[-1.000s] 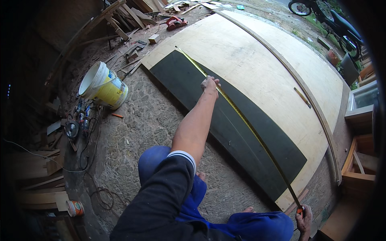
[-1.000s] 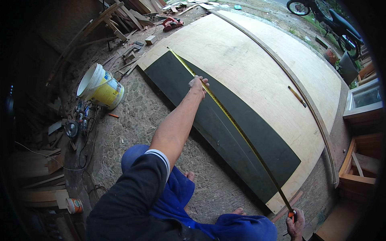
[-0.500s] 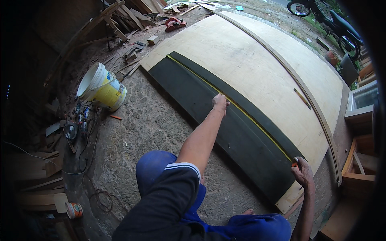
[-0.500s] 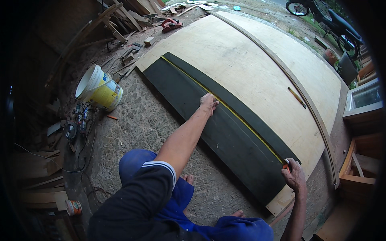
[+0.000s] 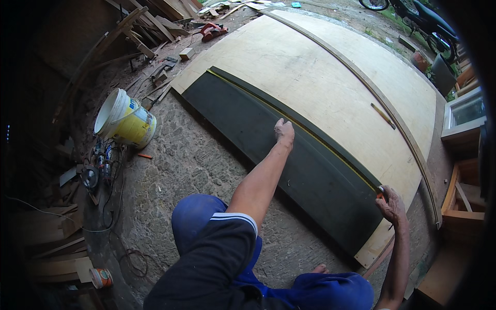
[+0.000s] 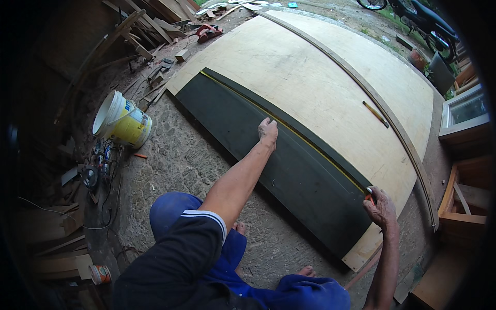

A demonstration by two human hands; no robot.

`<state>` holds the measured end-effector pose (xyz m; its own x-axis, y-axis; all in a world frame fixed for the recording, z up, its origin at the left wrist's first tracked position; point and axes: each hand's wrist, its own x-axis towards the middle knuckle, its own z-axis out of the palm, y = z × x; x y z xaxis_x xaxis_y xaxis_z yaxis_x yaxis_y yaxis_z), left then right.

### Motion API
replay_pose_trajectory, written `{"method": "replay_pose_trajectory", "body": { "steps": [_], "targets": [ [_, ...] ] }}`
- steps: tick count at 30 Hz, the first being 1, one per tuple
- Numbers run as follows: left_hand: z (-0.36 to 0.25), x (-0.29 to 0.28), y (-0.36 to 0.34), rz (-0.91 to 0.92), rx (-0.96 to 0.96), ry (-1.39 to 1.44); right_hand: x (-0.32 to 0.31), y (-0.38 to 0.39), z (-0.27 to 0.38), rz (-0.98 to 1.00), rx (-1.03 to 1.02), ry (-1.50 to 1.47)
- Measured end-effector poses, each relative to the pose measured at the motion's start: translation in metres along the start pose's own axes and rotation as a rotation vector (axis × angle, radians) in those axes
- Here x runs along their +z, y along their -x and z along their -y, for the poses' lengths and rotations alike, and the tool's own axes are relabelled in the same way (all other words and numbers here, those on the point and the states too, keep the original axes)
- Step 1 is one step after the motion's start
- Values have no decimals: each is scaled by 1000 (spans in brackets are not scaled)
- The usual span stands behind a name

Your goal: The person uses a pencil and a straight wooden guide to mark a line on a large dark sheet placed on plywood. They then lift the sheet, move it indoors, and later return to measure a wooden frame with a tape measure before measuring the dark sheet again.

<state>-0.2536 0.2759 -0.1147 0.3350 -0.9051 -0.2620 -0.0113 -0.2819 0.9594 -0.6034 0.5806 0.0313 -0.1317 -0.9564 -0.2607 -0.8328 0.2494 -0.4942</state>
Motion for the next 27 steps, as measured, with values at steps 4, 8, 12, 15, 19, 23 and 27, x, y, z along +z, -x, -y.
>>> {"method": "replay_pose_trajectory", "body": {
  "steps": [4,8,12,15,19,23,27],
  "targets": [
    [6,17,33,-78,128,-192,1,0,-5,11,-11,30],
    [-1,26,62,-193,328,-409,2,0,-6,1,37,69],
    [7,32,73,-59,429,-601,-2,5,-52,-20,-15,92],
    [12,31,79,42,473,-760,-12,19,-85,-32,59,180],
    [16,43,101,168,698,-1009,-19,38,-128,-83,59,253],
    [27,77,165,477,1098,-1146,-17,53,-162,-117,75,303],
    [40,118,241,829,1279,-1072,-22,64,-181,-121,84,292]
  ]
}}
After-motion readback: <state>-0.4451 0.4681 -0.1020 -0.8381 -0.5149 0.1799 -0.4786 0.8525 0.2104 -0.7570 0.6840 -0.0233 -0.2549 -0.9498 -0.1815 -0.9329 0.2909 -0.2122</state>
